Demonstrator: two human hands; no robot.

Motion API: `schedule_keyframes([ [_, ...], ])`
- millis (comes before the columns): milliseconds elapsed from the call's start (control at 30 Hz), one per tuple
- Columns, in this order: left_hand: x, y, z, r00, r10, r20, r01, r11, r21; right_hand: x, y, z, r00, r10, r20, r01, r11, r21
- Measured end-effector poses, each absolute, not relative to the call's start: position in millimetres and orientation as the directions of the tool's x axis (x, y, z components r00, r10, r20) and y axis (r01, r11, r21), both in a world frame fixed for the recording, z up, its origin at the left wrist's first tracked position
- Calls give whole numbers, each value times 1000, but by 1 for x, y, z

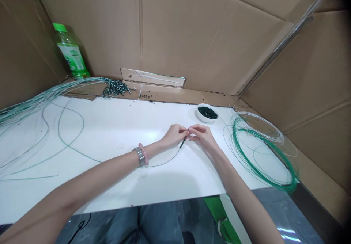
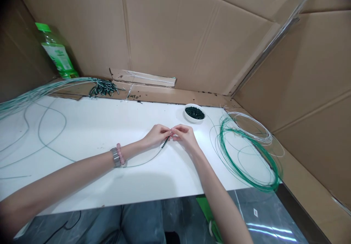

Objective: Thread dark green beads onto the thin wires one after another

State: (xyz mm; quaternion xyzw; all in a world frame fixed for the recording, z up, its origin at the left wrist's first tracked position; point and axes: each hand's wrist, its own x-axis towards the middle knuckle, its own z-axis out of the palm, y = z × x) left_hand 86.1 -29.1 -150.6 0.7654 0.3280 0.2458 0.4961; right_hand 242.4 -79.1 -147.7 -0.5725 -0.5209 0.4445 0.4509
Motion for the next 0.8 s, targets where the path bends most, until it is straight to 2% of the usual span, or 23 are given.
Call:
schedule_keyframes([
  [300,85,-29,-152,681,730,50,294,-336,895,245,-75,-161,84,994,-67,147,-79,-986],
  [500,82,-24,-148,729,683,34,265,-327,907,246,-73,-163,111,994,-15,168,-34,-985],
  [633,80,-24,-143,755,656,6,217,-259,941,246,-72,-162,139,990,36,225,4,-974],
  [800,87,-20,-144,777,624,-83,163,-71,984,243,-73,-153,186,972,144,319,79,-945],
])
